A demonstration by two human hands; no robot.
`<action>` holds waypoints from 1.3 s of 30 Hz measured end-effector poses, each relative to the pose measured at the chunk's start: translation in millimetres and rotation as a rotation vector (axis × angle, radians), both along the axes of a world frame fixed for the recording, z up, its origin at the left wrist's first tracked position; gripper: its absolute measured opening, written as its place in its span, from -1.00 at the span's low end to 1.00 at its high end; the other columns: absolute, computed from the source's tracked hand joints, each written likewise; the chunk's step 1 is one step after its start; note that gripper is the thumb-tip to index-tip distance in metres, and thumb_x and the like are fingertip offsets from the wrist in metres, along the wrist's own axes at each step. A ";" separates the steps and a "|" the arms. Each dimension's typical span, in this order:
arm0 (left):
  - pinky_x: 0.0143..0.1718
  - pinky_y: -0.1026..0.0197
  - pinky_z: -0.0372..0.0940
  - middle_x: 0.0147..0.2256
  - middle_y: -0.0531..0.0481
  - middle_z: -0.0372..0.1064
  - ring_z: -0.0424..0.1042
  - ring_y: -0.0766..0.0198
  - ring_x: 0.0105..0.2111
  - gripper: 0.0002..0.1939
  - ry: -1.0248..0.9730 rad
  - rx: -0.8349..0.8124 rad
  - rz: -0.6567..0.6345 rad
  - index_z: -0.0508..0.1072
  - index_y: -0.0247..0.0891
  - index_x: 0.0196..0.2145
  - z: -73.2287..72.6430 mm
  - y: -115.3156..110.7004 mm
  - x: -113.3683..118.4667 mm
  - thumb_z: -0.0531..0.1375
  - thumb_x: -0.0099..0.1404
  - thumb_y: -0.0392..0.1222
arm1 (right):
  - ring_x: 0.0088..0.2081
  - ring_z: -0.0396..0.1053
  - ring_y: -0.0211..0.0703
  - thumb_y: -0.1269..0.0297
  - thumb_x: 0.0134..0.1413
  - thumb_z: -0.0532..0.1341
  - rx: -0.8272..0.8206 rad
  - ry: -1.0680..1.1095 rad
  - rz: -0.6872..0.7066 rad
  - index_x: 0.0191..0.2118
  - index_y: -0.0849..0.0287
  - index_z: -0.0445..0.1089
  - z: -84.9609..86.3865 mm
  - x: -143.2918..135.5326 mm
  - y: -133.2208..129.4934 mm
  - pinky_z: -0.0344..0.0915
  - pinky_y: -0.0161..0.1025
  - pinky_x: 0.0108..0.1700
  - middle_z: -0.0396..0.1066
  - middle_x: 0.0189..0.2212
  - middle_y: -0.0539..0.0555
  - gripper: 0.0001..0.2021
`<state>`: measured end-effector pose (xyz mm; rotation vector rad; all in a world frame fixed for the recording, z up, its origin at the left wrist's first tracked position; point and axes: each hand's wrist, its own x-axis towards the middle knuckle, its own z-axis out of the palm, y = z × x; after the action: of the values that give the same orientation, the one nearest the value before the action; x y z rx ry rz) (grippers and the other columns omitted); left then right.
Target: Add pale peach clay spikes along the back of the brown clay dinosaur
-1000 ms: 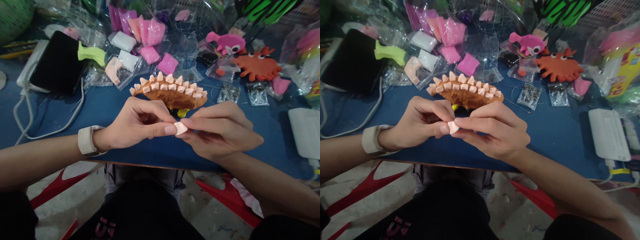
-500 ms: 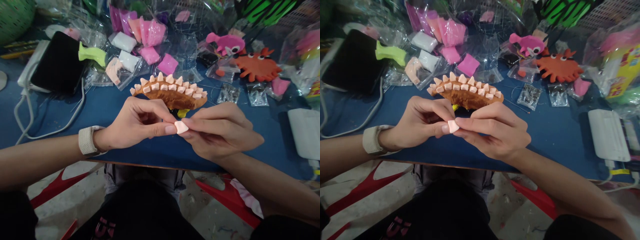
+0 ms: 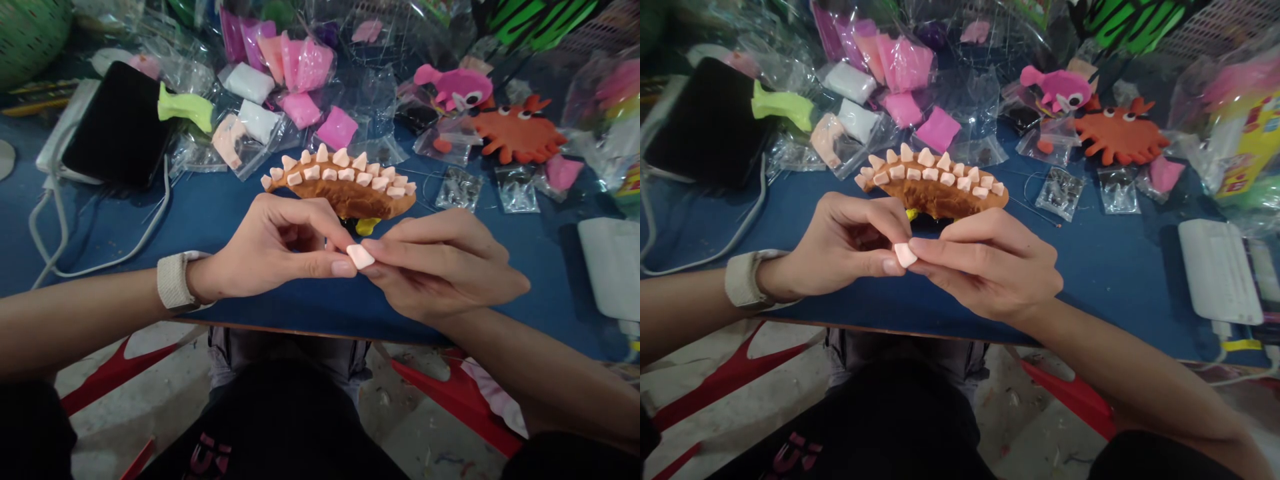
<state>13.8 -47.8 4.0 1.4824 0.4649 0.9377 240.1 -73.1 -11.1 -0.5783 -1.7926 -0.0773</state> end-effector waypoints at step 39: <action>-0.23 0.23 0.55 -0.21 0.02 0.66 0.62 0.30 -0.32 -0.79 0.098 1.088 0.399 0.72 -0.10 -0.06 1.2 11.4 -16.2 0.55 0.43 -0.04 | -0.54 0.62 -0.29 0.39 0.29 0.57 -0.840 0.405 0.721 0.05 0.02 0.73 -5.9 -7.3 0.3 0.42 -0.44 -0.62 0.74 -0.27 -0.04 -0.74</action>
<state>-2.4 -36.4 5.1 2.4720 0.3232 1.5690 232.8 -72.8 -17.0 -0.4358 -1.4802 1.2421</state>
